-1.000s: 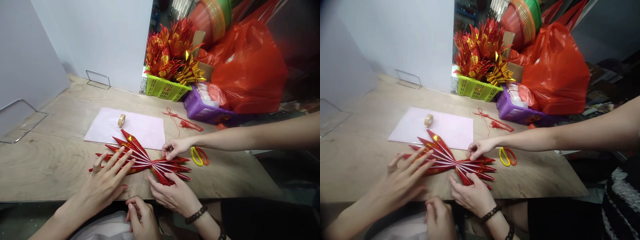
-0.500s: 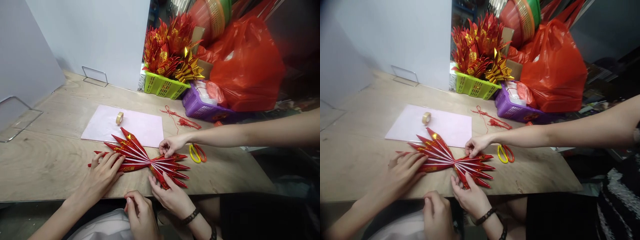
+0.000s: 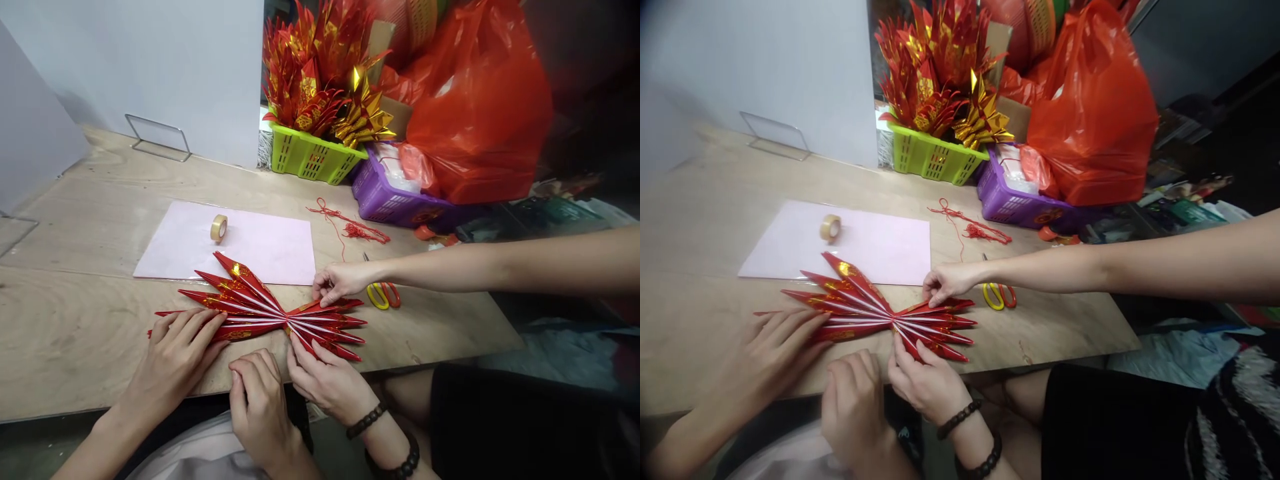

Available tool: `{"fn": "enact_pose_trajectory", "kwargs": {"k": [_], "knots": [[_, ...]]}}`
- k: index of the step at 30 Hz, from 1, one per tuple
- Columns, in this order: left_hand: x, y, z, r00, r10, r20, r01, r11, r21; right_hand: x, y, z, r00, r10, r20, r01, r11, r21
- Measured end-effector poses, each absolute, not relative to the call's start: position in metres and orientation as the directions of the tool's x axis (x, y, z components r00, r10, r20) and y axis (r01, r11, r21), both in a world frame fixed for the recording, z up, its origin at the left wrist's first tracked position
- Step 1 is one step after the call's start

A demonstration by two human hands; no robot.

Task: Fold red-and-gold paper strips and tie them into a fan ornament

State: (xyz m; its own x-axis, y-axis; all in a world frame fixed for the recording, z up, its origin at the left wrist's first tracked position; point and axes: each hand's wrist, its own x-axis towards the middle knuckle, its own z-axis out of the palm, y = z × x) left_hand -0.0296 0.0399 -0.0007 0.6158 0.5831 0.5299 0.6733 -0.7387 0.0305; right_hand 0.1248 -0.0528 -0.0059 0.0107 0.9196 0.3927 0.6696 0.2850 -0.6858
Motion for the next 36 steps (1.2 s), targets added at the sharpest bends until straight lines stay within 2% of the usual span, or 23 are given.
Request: {"fn": "enact_pose_trajectory", "kwargs": {"k": [8, 14, 18, 23, 29, 36], "knots": [[-0.041, 0.028, -0.006, 0.572, 0.624, 0.532, 0.671, -0.729, 0.134, 0.117, -0.041, -0.024, 0.070, 0.828, 0.557, 0.668, 0.376, -0.642], [-0.059, 0.011, -0.018, 0.545, 0.653, 0.525, 0.654, -0.724, 0.221, 0.114, -0.043, -0.019, 0.057, 0.867, 0.495, 0.637, 0.350, -0.686], [-0.063, 0.007, -0.025, 0.521, 0.670, 0.528, 0.646, -0.714, 0.269, 0.108, -0.040, -0.017, 0.039, 0.898, 0.438, 0.715, 0.281, -0.641], [-0.060, 0.011, -0.021, 0.514, 0.643, 0.569, 0.607, -0.741, 0.288, 0.107, -0.037, -0.013, 0.053, 0.894, 0.446, 0.763, 0.252, -0.596], [-0.055, 0.016, -0.007, 0.451, 0.749, 0.484, 0.681, -0.640, 0.356, 0.109, -0.039, -0.012, 0.067, 0.927, 0.370, 0.730, 0.207, -0.651], [-0.058, 0.025, 0.006, 0.403, 0.820, 0.406, 0.714, -0.559, 0.422, 0.109, -0.032, -0.017, 0.063, 0.914, 0.400, 0.735, 0.228, -0.638]]}}
